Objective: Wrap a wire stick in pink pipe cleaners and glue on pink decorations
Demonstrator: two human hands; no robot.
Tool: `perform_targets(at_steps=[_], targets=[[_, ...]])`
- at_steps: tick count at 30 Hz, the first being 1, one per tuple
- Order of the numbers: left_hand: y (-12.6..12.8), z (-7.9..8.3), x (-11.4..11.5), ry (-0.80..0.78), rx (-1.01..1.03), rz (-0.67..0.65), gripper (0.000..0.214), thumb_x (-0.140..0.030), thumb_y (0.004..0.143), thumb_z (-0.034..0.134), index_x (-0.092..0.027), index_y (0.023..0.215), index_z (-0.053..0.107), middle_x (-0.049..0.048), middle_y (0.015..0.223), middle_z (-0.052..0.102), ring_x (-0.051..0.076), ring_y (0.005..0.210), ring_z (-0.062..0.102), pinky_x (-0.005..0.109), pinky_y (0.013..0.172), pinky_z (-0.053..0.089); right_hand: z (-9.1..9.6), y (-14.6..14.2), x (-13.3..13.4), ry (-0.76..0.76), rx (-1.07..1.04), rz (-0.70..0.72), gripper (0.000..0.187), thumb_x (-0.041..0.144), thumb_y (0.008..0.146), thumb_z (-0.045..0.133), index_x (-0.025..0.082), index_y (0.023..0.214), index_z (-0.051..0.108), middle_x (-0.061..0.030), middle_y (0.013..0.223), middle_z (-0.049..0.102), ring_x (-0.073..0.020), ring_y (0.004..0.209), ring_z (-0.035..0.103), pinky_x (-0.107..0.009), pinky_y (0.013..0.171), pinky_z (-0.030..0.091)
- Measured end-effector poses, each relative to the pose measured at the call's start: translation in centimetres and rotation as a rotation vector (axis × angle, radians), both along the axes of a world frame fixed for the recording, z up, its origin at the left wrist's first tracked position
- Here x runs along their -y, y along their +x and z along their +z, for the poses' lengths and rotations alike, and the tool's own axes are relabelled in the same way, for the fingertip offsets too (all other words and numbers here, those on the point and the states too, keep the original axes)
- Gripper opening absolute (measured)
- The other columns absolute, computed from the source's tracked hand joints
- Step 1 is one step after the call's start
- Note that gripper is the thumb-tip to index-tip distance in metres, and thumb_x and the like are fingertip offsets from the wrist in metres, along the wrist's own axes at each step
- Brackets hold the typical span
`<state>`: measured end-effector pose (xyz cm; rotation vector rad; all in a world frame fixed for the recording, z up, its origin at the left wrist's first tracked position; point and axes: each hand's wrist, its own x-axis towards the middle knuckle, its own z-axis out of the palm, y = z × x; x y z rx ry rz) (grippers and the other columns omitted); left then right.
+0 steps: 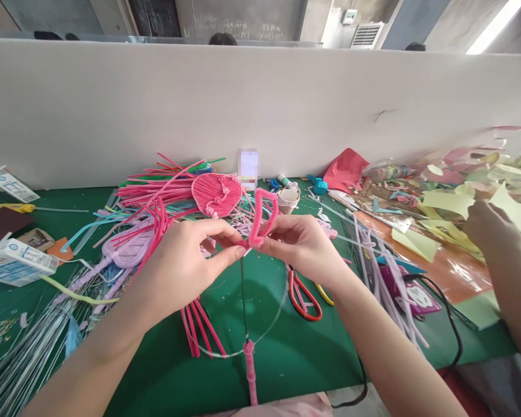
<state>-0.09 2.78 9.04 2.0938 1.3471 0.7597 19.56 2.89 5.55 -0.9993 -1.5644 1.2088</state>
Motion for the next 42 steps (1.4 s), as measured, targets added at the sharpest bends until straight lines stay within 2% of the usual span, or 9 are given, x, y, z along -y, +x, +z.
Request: perform_targets(at_steps=[8,11,15,20,23,27,33,38,42], targets=[[-0.2,0.5,-0.4,-0.113,0.115,-0.123,0.012,-0.036,0.08,0.07,-0.025,0.078,0.075,-0.001,0.081,0.076,0.021,0.075,0.067,0.032,0.074,0.051,0.6,0.8,-1.6,-0.485,-0.236,0.362,0.02,0.035,0.074,0.079,0.016,0.07,0.073,-0.0014,0.071,0.071,-0.0086,0.061,0.059,-0.019,0.052,0.041],[-0.3,0.6,-0.7,-0.165,0.239,-0.201,0.011,-0.035,0.079,0.073,-0.024,0.079,0.074,0.0003,0.081,0.075,0.021,0.078,0.068,0.033,0.078,0.053,0.8,0.8,-1.5,-0.542,-0.337,0.418,0.02,0.033,0.071,0.082,0.017,0.07,0.071,0.0,0.07,0.07,-0.0082,0.058,0.056,-0.02,0.051,0.041],[-0.5,-0.3,-1.0,-0.138,0.344,-0.272,0.009,-0.033,0.08,0.075,-0.025,0.077,0.074,0.0015,0.079,0.072,0.02,0.078,0.065,0.034,0.08,0.052,0.4,0.2,-0.3,-0.527,-0.413,0.354,0.02,0.031,0.067,0.085,0.019,0.069,0.07,0.0029,0.068,0.065,-0.0086,0.06,0.053,-0.021,0.056,0.041],[-0.6,-2.2,-1.8,-0.081,0.521,-0.415,0.002,-0.031,0.077,0.08,-0.031,0.077,0.078,0.0006,0.077,0.062,0.017,0.078,0.059,0.033,0.078,0.051,-1.2,-1.3,1.3,-0.423,-0.547,0.287,0.023,0.037,0.067,0.084,0.022,0.072,0.069,0.0021,0.073,0.065,-0.0142,0.074,0.059,-0.029,0.08,0.047],[-0.8,-3.1,-2.2,-0.088,0.589,-0.388,0.005,-0.03,0.071,0.084,-0.032,0.074,0.08,0.0008,0.079,0.054,0.016,0.075,0.055,0.031,0.071,0.05,-1.9,-2.1,1.8,-0.431,-0.614,0.223,0.023,0.036,0.067,0.084,0.022,0.072,0.067,0.0024,0.073,0.065,-0.0146,0.074,0.06,-0.03,0.081,0.047],[-1.0,-3.6,-2.4,-0.091,0.594,-0.343,0.006,-0.034,0.071,0.084,-0.031,0.072,0.079,0.0015,0.081,0.051,0.018,0.082,0.053,0.037,0.082,0.05,-2.0,-2.7,2.4,-0.382,-0.622,0.153,0.019,0.032,0.072,0.081,0.022,0.072,0.065,0.0009,0.083,0.069,-0.0159,0.081,0.061,-0.03,0.083,0.047],[-0.6,-4.5,-2.7,-0.094,0.627,-0.263,0.04,-0.046,0.062,0.088,-0.026,0.087,0.063,0.001,0.091,0.051,0.021,0.097,0.052,0.033,0.084,0.048,-1.9,-3.2,2.9,-0.293,-0.615,0.222,0.022,0.029,0.079,0.074,0.021,0.069,0.056,-0.0029,0.11,0.07,-0.0196,0.096,0.065,-0.036,0.093,0.045],[-2.2,-2.6,-2.6,-0.141,0.382,-0.27,0.025,-0.036,0.074,0.079,-0.022,0.08,0.059,-0.0003,0.087,0.057,0.018,0.089,0.057,0.03,0.085,0.048,-2.6,-3.7,2.7,-0.223,-0.605,0.068,0.021,0.029,0.079,0.075,0.022,0.072,0.057,-0.0015,0.097,0.069,-0.0186,0.097,0.062,-0.033,0.088,0.047],[-3.5,0.0,-1.8,-0.319,0.141,-0.225,0.026,-0.046,0.085,0.063,-0.023,0.095,0.071,0.0021,0.091,0.07,0.019,0.084,0.065,0.027,0.074,0.052,-2.8,-4.7,2.7,-0.084,-0.453,-0.141,0.021,0.031,0.081,0.075,0.021,0.073,0.057,-0.0005,0.09,0.066,-0.0171,0.091,0.062,-0.033,0.088,0.046]])
